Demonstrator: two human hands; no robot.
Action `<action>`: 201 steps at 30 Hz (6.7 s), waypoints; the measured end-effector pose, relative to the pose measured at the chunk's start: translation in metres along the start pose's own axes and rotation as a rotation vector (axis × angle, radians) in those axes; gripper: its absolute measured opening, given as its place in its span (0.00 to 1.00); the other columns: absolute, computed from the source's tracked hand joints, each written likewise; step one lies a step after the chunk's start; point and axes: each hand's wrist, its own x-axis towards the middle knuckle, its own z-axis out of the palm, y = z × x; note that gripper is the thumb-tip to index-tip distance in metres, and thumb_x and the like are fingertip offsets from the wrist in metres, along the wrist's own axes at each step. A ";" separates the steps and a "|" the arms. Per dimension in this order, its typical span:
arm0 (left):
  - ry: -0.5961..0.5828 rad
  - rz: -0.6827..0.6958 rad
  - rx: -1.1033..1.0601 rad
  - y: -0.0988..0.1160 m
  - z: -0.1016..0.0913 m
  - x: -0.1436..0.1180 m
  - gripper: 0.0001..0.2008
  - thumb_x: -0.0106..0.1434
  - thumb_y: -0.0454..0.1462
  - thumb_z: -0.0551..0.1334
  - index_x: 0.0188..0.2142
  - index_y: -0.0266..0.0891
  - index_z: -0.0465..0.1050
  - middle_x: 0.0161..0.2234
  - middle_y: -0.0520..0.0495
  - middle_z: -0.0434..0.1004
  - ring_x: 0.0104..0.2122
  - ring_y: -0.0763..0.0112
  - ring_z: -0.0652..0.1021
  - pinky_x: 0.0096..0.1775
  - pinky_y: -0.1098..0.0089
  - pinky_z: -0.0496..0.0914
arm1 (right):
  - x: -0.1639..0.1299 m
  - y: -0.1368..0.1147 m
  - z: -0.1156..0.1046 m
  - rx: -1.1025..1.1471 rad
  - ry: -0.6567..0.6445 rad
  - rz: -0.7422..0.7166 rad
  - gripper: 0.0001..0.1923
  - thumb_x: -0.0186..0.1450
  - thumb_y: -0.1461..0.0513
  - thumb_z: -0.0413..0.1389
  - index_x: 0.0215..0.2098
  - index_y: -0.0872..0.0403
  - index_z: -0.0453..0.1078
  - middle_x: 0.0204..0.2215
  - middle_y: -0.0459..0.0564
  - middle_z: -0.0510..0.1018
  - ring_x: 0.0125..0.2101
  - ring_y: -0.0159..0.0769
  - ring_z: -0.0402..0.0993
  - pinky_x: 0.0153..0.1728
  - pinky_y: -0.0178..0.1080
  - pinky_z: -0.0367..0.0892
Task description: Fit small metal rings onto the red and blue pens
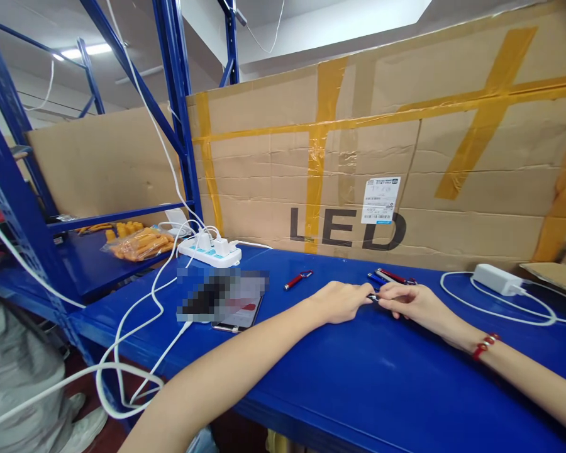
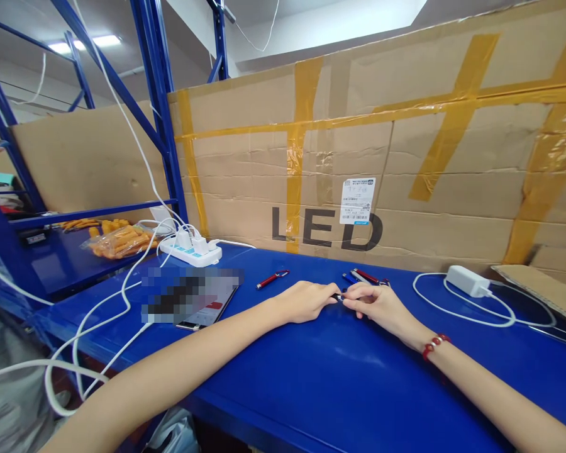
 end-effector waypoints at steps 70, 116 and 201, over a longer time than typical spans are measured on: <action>0.133 -0.075 -0.147 0.004 0.004 0.007 0.09 0.63 0.37 0.46 0.43 0.44 0.59 0.39 0.52 0.71 0.37 0.70 0.73 0.35 0.73 0.65 | -0.005 -0.007 -0.005 0.197 -0.067 0.110 0.22 0.46 0.46 0.57 0.21 0.58 0.66 0.14 0.42 0.64 0.17 0.22 0.59 0.17 0.28 0.51; 0.117 -0.104 -0.117 0.008 0.001 0.002 0.11 0.64 0.37 0.46 0.44 0.44 0.59 0.41 0.51 0.70 0.39 0.69 0.73 0.35 0.73 0.66 | -0.005 -0.009 -0.004 0.200 -0.114 0.125 0.22 0.47 0.45 0.56 0.22 0.57 0.65 0.14 0.42 0.62 0.17 0.23 0.57 0.17 0.29 0.49; 0.083 -0.101 -0.138 0.006 0.002 0.005 0.10 0.64 0.38 0.45 0.43 0.44 0.59 0.38 0.52 0.71 0.37 0.68 0.73 0.34 0.72 0.64 | -0.008 -0.017 -0.007 0.214 -0.121 0.135 0.20 0.46 0.49 0.58 0.21 0.57 0.63 0.13 0.40 0.63 0.16 0.23 0.57 0.18 0.29 0.49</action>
